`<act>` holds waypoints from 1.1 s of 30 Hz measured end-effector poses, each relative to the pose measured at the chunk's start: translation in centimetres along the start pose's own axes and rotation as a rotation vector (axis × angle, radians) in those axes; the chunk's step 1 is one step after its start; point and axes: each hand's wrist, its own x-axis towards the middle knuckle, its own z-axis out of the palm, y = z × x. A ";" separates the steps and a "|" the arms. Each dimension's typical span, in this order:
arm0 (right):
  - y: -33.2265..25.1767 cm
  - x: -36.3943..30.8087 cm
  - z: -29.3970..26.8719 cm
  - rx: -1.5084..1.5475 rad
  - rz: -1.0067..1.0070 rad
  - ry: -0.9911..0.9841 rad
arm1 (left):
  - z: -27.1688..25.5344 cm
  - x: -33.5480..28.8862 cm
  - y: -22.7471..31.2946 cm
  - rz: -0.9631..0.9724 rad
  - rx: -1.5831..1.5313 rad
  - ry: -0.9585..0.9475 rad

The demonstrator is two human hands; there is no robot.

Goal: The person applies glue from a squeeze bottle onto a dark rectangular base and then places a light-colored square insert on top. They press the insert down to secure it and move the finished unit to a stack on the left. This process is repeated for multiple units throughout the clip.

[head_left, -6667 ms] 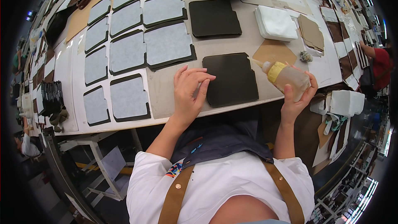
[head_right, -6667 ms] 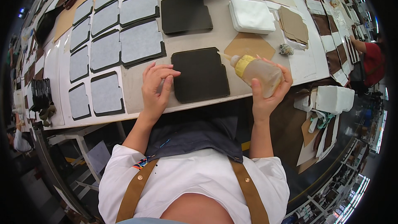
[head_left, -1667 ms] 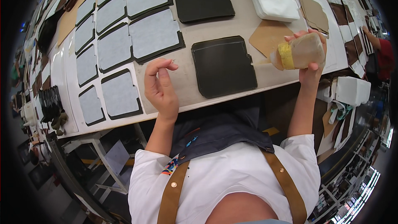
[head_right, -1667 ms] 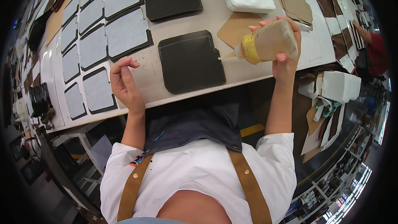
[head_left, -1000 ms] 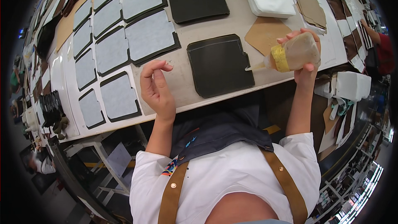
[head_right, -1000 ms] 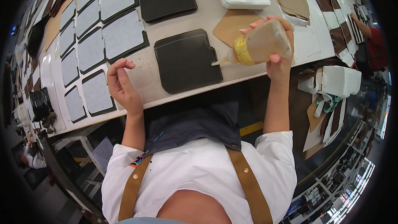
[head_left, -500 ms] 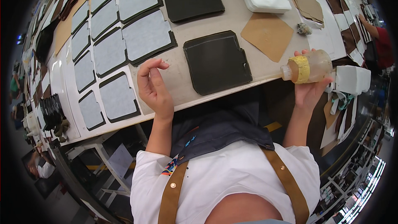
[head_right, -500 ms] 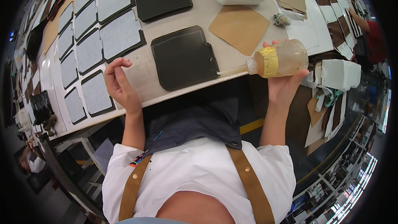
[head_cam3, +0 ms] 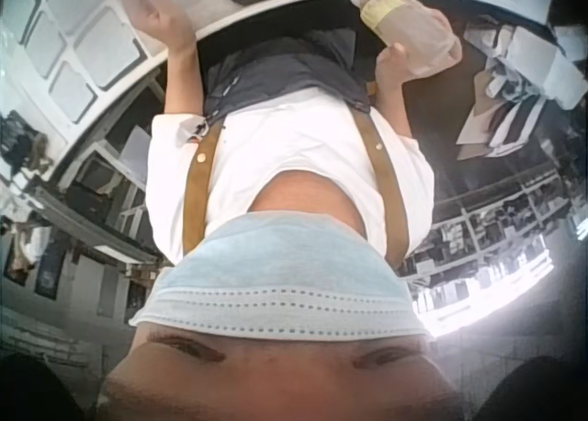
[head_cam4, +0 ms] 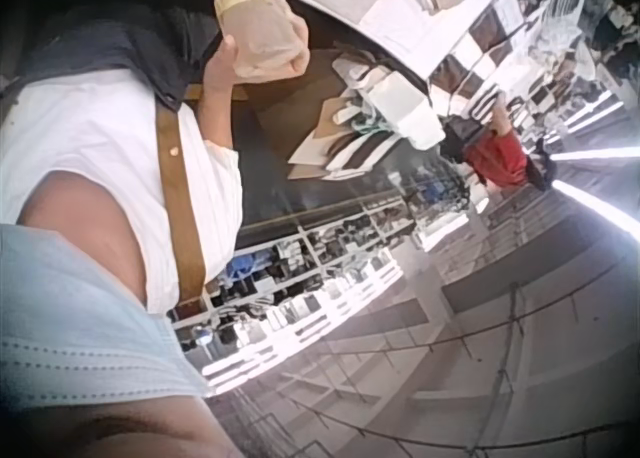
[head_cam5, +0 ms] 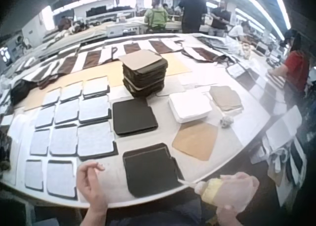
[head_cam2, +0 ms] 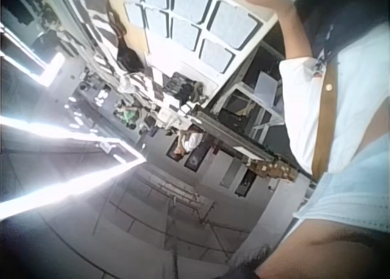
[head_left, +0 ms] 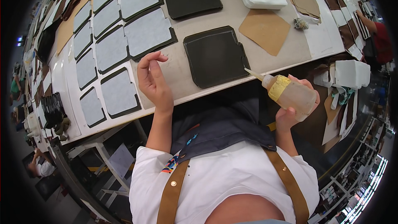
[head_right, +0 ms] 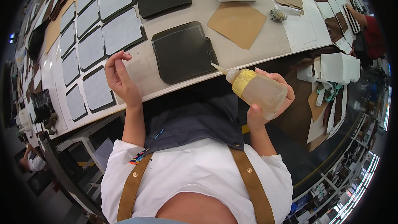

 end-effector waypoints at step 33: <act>1.5 -2.0 5.8 0.243 0.246 0.037 | -0.2 0.0 0.1 0.021 0.002 0.024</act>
